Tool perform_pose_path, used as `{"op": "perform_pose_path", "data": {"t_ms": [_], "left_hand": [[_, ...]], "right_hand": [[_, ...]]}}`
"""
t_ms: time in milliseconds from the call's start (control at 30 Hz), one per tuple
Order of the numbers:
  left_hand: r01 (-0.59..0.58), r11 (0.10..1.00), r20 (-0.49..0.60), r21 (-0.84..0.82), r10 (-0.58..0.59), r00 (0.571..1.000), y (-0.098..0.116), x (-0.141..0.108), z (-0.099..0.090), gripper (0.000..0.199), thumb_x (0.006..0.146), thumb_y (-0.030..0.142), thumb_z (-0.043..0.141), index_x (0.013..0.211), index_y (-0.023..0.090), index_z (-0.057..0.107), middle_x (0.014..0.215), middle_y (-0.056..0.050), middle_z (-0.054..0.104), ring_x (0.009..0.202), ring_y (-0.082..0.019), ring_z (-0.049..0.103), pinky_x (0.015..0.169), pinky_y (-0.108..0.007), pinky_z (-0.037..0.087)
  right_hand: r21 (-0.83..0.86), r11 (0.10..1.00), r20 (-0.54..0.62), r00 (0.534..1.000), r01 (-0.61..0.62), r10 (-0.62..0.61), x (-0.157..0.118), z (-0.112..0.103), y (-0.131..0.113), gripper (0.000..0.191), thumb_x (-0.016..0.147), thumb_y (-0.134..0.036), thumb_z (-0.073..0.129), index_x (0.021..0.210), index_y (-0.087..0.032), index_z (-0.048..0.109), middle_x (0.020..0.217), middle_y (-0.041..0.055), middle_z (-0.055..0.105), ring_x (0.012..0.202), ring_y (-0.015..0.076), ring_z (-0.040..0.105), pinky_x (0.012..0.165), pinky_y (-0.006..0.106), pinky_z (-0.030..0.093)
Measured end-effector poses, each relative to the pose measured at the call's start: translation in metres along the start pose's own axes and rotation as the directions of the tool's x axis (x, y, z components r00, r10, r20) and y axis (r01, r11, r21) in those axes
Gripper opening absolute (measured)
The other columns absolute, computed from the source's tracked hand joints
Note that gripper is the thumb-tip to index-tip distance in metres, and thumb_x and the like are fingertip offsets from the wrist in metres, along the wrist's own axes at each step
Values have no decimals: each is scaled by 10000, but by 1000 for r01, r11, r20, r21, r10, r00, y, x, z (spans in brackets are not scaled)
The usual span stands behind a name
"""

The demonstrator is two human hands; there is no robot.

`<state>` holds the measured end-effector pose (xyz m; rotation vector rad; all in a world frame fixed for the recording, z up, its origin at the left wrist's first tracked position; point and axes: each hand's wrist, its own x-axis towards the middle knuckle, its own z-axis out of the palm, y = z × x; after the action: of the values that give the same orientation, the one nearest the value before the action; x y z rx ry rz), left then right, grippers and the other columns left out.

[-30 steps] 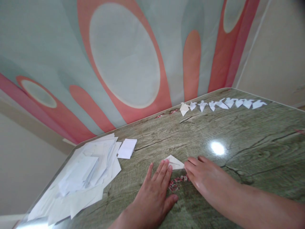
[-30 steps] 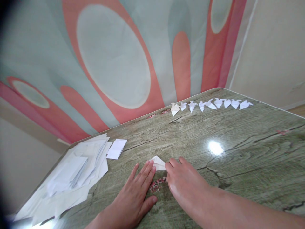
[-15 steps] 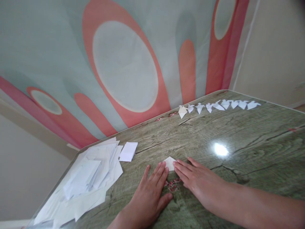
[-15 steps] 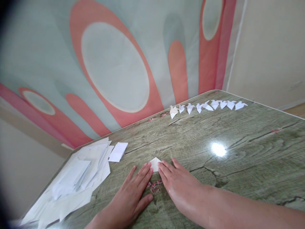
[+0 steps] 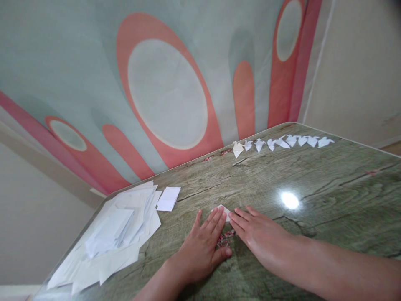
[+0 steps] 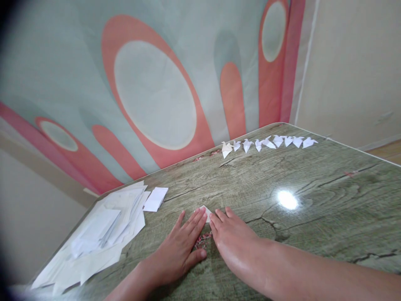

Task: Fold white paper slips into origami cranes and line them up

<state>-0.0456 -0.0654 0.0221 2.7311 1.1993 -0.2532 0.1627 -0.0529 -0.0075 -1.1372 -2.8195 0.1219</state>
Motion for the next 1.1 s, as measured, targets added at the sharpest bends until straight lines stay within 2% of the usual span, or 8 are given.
{"op": "perform_pose_path", "data": {"t_ms": [233, 300, 367, 433, 500, 667, 967, 1100], "left_hand": [[39, 999, 32, -29, -38, 999, 1, -1, 0, 694, 964, 571, 264, 1521, 249, 5, 1594, -68, 34, 1472, -244, 54, 1181, -506, 56], [43, 998, 35, -36, -42, 999, 2, -1, 0, 697, 962, 575, 259, 1521, 251, -1, 1595, -64, 29, 1472, -244, 52, 1182, -502, 44], [40, 998, 31, -44, -39, 999, 4, -1, 0, 711, 959, 582, 255, 1521, 239, -15, 1594, -72, 32, 1472, -248, 52, 1180, -507, 37], [36, 998, 21, -46, -35, 999, 7, -2, 1, 737, 955, 592, 250, 1520, 215, -35, 1593, -89, 37, 1471, -256, 48, 1178, -514, 33], [45, 998, 5, -46, -45, 999, 10, -3, 4, 765, 948, 607, 247, 1518, 194, -51, 1593, -98, 32, 1471, -260, 36, 1178, -514, 31], [83, 994, -20, -66, -84, 996, 15, -6, 9, 805, 931, 639, 248, 1519, 172, -41, 1590, -111, 4, 1471, -265, 6, 1175, -517, 26], [104, 992, -13, -69, -105, 994, 7, -12, 9, 804, 920, 645, 291, 1522, 200, -4, 1589, -114, 27, 1469, -273, 51, 1171, -520, 61], [117, 991, -24, -59, -118, 993, 1, -19, 11, 781, 924, 633, 308, 1519, 239, -8, 1591, -97, 40, 1467, -278, 86, 1167, -537, 72]], "right_hand": [[43, 999, 37, 999, 14, -16, -7, -29, 8, 213, 816, -112, 584, 956, -125, 745, 1013, 157, 737, 995, 314, 671, 1011, 520, 415], [67, 997, -22, 999, -29, 31, -7, -34, 10, 229, 859, -114, 529, 953, -144, 735, 934, 129, 752, 952, 294, 683, 1006, 532, 406], [71, 996, -160, 984, -62, 73, -5, -30, 10, 324, 936, -166, 441, 1181, -120, 648, 1195, 162, 670, 1186, 322, 565, 1015, 564, 385], [88, 996, -177, 984, 8, 8, -2, -17, 8, 499, 939, -295, 486, 1386, -76, 458, 1474, 180, 395, 1383, 345, 320, 1074, 605, 304], [142, 989, -104, 994, 49, -35, 0, -2, 5, 659, 920, -395, 516, 1439, -25, 349, 1500, 207, 306, 1401, 345, 277, 1096, 609, 278], [188, 981, -17, 999, 35, -33, -5, 11, 3, 703, 910, -404, 519, 1468, -43, 289, 1524, 196, 195, 1417, 352, 211, 1112, 659, 185], [97, 993, 46, 996, 67, -71, -12, 13, 9, 499, 894, -225, 535, 1372, -91, 486, 1448, 208, 393, 1325, 373, 410, 1084, 692, 191], [99, 994, -16, 999, 49, -48, -9, -6, 11, 254, 877, -179, 546, 1057, -154, 724, 1217, 169, 655, 1186, 355, 565, 1090, 660, 205]]}}
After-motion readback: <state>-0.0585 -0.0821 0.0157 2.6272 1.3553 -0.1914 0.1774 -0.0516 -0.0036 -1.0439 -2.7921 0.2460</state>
